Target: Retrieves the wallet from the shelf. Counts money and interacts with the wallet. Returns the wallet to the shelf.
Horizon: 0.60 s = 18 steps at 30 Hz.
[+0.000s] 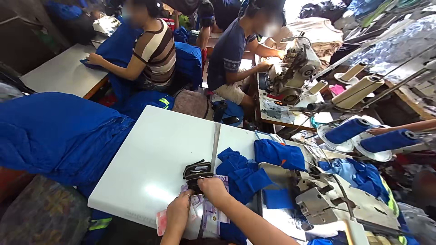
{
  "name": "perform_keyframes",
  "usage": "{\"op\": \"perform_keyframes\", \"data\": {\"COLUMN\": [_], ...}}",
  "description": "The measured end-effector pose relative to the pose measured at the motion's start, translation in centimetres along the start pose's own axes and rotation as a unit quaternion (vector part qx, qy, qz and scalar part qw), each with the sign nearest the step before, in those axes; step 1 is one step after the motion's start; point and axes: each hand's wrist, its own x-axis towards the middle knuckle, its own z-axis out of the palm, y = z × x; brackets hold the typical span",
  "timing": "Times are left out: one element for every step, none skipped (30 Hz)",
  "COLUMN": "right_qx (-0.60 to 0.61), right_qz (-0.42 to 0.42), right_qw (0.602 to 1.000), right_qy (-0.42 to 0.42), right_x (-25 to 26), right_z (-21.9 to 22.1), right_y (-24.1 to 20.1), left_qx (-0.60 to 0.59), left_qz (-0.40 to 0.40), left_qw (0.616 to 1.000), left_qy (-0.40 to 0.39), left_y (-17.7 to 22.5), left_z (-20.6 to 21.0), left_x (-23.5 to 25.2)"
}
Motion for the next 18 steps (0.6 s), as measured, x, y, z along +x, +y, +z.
{"op": "perform_keyframes", "data": {"right_qx": [0.029, 0.082, 0.158, 0.262, 0.385, 0.525, 0.651, 0.741, 0.796, 0.827, 0.844, 0.854, 0.86, 0.863, 0.863, 0.862, 0.859, 0.857], "right_qz": [0.018, 0.033, 0.039, 0.034, 0.026, 0.022, 0.012, -0.009, -0.035, -0.059, -0.075, -0.077, -0.071, -0.056, -0.039, -0.029, -0.021, -0.008], "right_qw": [0.999, 0.996, 0.987, 0.964, 0.921, 0.849, 0.757, 0.67, 0.604, 0.559, 0.532, 0.515, 0.505, 0.502, 0.503, 0.507, 0.51, 0.513], "right_qy": [-0.002, 0.0, 0.009, 0.026, 0.051, 0.063, 0.054, 0.036, 0.021, 0.014, 0.013, 0.013, 0.012, 0.007, -0.002, -0.013, -0.027, -0.043], "right_x": [-0.4, -0.9, -1.5, -2.1, -3.0, -4.1, -5.3, -6.6, -7.7, -8.7, -9.6, -10.3, -10.8, -11.2, -11.5, -11.6, -11.6, -11.6], "right_z": [-0.5, -1.1, -1.6, -2.0, -2.0, -2.0, -1.9, -1.8, -1.5, -1.0, -0.3, 0.5, 1.3, 2.2, 3.0, 3.8, 4.3, 4.7], "right_y": [0.4, 1.0, 1.8, 2.8, 3.5, 3.9, 4.2, 4.7, 5.3, 5.9, 6.5, 7.0, 7.5, 7.8, 8.0, 8.0, 7.8, 7.4], "left_qx": [-0.016, -0.035, -0.059, -0.094, -0.137, -0.187, -0.225, -0.241, -0.25, -0.259, -0.265, -0.269, -0.272, -0.273, -0.275, -0.283, -0.3, -0.323], "left_qz": [-0.017, -0.041, -0.069, -0.093, -0.118, -0.14, -0.159, -0.173, -0.185, -0.194, -0.197, -0.197, -0.194, -0.19, -0.183, -0.175, -0.169, -0.166], "left_qw": [1.0, 0.998, 0.995, 0.99, 0.983, 0.972, 0.961, 0.955, 0.95, 0.946, 0.944, 0.942, 0.94, 0.938, 0.936, 0.934, 0.929, 0.921], "left_qy": [-0.004, -0.02, -0.039, -0.045, -0.042, -0.028, -0.012, -0.004, -0.004, -0.011, -0.023, -0.045, -0.071, -0.098, -0.117, -0.131, -0.138, -0.139], "left_y": [-0.1, -0.1, 0.0, -0.1, -0.3, -0.7, -1.2, -1.8, -2.3, -2.8, -3.2, -3.5, -3.7, -3.9, -3.9, -3.9, -3.9, -3.7], "left_z": [-0.1, -0.4, -0.8, -1.2, -1.4, -1.5, -1.6, -1.7, -1.9, -2.0, -2.1, -2.2, -2.1, -1.9, -1.7, -1.5, -1.4, -1.3], "left_x": [0.2, 0.3, 0.5, 0.6, 0.7, 0.6, 0.5, 0.4, 0.2, 0.0, -0.1, -0.3, -0.4, -0.5, -0.5, -0.6, -0.7, -0.8]}}
